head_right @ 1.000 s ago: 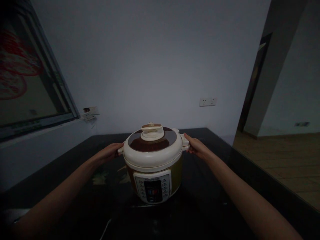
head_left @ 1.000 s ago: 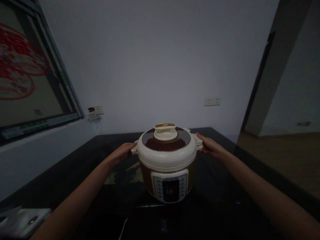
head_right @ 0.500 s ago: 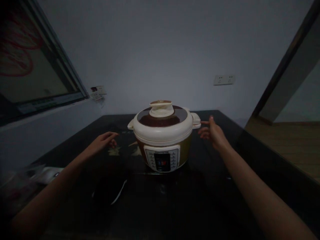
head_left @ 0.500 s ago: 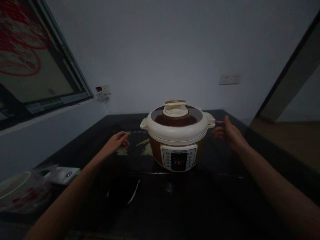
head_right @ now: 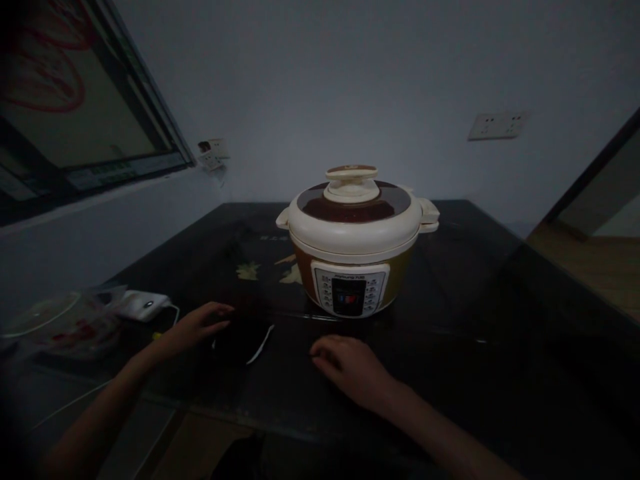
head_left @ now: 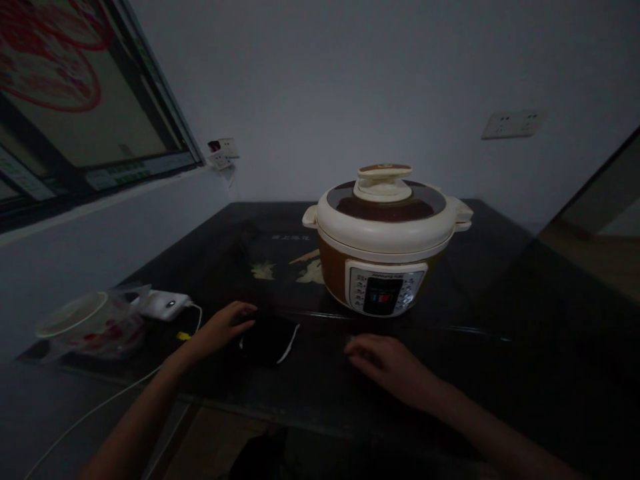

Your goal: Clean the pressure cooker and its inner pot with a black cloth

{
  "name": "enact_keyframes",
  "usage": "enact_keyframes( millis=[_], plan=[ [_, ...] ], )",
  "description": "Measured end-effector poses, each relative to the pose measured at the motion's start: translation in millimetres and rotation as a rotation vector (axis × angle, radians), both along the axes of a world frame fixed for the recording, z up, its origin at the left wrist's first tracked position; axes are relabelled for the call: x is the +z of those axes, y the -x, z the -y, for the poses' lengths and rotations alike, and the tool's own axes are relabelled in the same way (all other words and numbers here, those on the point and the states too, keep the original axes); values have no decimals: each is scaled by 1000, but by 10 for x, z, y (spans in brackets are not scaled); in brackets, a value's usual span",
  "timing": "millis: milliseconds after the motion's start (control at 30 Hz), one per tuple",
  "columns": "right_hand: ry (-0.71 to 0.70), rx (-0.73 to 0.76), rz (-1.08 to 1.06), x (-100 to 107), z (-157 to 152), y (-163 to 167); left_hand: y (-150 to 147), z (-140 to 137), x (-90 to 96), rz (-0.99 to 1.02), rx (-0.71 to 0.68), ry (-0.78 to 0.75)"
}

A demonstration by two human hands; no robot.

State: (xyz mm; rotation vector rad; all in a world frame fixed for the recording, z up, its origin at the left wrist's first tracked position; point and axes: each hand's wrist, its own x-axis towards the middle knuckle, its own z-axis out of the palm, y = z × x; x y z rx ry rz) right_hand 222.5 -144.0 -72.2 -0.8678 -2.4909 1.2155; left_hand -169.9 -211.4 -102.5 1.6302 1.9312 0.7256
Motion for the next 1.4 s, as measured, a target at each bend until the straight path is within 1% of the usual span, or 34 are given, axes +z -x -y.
enact_keyframes(
  millis=[33,100,133,200,267,333,433,500,633,767,867,933,967,1000,1067,1200,1300,1400],
  plan=[
    [-50,47,54,-16,7,178,-15,11,6,6,12,-2],
    [-164,83,143,-50,-1,516,-46,21,6,15,29,-9],
    [-223,64,189,-66,-13,671,-63,21,0,17,32,-12],
    [-268,19,221,-91,-39,943,-97,13,-20,16,33,-17],
    [-272,-20,231,-112,-54,1154,-129,1,-40,-3,34,-18],
    [-254,-40,225,-135,-51,1297,-159,-2,-51,-31,33,-15],
    [-194,-50,175,-180,-35,1391,-212,22,-23,-52,28,-38],
    [-123,-55,112,-211,-39,1380,-272,53,37,-12,16,-53],
    [88,-78,-55,-264,-91,1201,-508,101,225,173,-1,-19],
    [306,-123,-188,-278,-128,810,-898,61,356,436,-11,25],
    [485,-152,-291,-237,-116,387,-1262,-39,340,617,-25,86],
    [620,-206,-406,-203,-84,72,-1517,-121,282,682,-61,109],
    [645,-250,-444,-192,-60,-84,-1641,-162,246,687,-91,112],
    [645,-304,-474,-189,-32,-232,-1760,-200,209,669,-129,109],
    [590,-411,-469,-213,30,-495,-1975,-266,142,581,-210,92],
    [405,-606,-412,-376,127,-843,-2296,-365,67,419,-330,73],
    [287,-710,-372,-528,143,-966,-2466,-407,65,315,-355,55],
    [130,-770,-345,-651,132,-1030,-2598,-370,87,123,-323,-68]
  ],
)
